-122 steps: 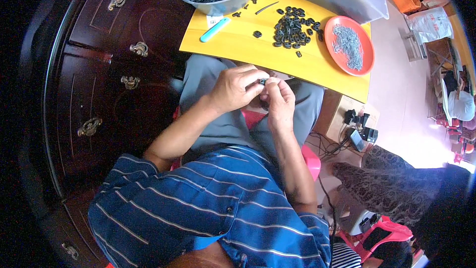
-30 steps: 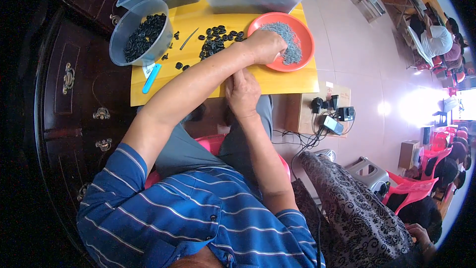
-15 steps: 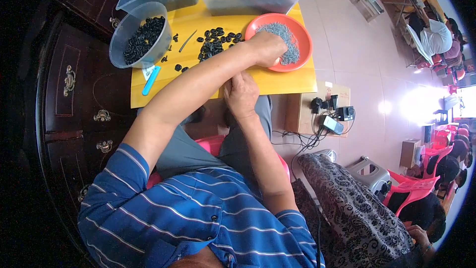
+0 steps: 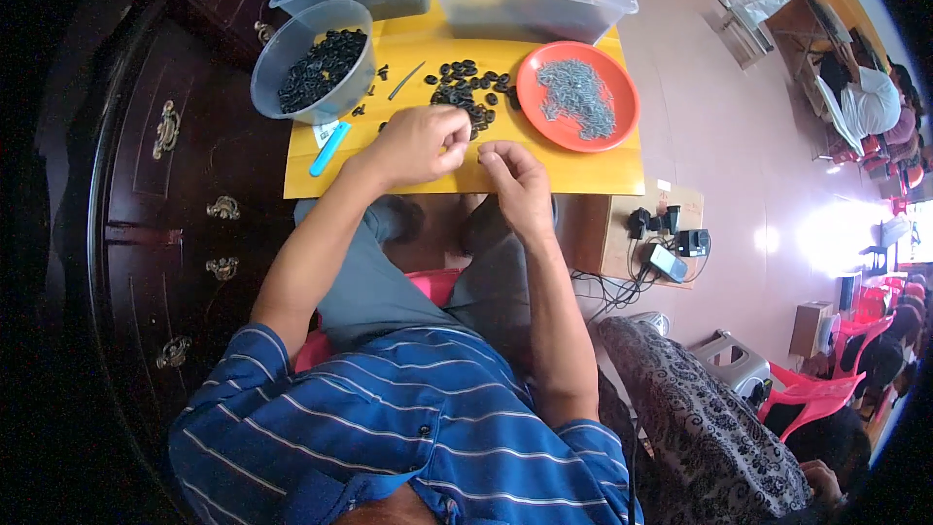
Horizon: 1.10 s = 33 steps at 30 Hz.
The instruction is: The person assembles small components by picking up black plastic pieces and metal pins from the containers and table, then inserting the pins into the plastic parts by hand.
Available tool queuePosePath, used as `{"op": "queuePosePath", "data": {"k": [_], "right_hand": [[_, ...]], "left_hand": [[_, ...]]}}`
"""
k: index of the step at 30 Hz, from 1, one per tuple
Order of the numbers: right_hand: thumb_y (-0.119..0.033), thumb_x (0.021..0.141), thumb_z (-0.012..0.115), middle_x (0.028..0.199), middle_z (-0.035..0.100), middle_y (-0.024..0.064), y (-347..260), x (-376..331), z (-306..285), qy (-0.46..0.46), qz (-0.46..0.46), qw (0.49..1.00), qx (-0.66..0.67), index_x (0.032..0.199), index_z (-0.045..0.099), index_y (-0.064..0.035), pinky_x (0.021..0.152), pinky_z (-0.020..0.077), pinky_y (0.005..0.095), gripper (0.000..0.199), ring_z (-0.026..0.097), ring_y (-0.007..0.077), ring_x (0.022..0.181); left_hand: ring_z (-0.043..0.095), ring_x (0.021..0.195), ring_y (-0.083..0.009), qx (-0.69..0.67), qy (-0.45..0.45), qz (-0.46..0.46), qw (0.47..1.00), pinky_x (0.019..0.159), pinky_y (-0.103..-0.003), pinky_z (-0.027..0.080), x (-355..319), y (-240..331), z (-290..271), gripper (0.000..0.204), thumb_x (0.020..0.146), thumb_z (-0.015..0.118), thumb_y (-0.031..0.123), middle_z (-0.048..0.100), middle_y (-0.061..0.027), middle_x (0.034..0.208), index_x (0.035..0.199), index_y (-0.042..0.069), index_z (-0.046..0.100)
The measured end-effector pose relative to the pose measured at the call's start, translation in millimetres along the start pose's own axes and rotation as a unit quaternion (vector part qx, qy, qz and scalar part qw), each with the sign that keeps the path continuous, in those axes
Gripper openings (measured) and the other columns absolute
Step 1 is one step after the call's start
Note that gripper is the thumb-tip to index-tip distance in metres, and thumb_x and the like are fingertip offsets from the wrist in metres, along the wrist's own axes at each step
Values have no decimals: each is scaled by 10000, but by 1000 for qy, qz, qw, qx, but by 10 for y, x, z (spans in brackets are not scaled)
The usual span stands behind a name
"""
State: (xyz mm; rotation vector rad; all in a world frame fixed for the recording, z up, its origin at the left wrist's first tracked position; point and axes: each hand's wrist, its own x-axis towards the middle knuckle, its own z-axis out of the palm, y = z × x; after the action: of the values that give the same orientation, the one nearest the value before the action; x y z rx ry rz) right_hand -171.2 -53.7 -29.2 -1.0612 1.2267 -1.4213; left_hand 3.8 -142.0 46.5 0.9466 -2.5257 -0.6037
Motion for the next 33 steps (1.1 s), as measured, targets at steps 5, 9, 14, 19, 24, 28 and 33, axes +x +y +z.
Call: {"op": "queuePosePath", "data": {"k": [5,9,14,19,24,28,33], "right_hand": [[-160,999,643,820,656,-28,-58,-230,95,-92,74,991,-62,1023,697,-2,687,474,216,168,586,51,758],[-190,993,657,822,612,-60,-45,-337,185,-142,106,984,-16,1005,704,-25,657,419,195,171,498,31,719],[-242,1001,643,809,592,-63,-1,-409,195,-141,158,977,21,964,688,-67,657,412,197,184,503,40,715],[-240,994,648,849,626,-40,12,-429,191,-163,190,963,101,1012,682,-70,684,432,203,175,533,50,723],[-225,998,642,864,631,-36,58,-469,254,-178,202,946,177,1036,677,-65,674,443,203,168,545,53,717],[-202,998,642,874,634,-34,41,-501,319,-176,207,945,182,1043,671,-59,672,451,197,152,547,52,715],[-150,984,656,878,637,-35,31,-533,390,-159,199,951,175,1055,666,-58,684,461,198,116,552,51,726]], "left_hand": [[655,780,-355,16,-2,20,1000,676,-471,520,-498,10,102,116,833,630,165,637,-125,818,846,61,581],[658,789,-358,50,-27,27,998,677,-471,527,-680,97,134,117,832,628,159,637,-127,835,850,55,579],[663,775,-338,-13,20,22,999,662,-453,526,-855,126,167,99,842,651,142,654,-120,833,895,60,632],[676,767,-286,-118,163,23,979,667,-371,528,-1000,205,232,66,833,696,34,683,-109,836,897,40,683],[671,745,-278,-143,198,18,969,650,-357,518,-1076,218,256,54,829,704,17,679,-108,827,875,30,679],[640,653,-200,-156,211,-10,965,591,-315,493,-1136,223,285,53,839,692,26,660,-85,782,883,24,664],[556,601,-78,-270,224,-92,932,549,-256,444,-1203,254,365,36,875,663,43,628,-28,730,889,12,651]]}}
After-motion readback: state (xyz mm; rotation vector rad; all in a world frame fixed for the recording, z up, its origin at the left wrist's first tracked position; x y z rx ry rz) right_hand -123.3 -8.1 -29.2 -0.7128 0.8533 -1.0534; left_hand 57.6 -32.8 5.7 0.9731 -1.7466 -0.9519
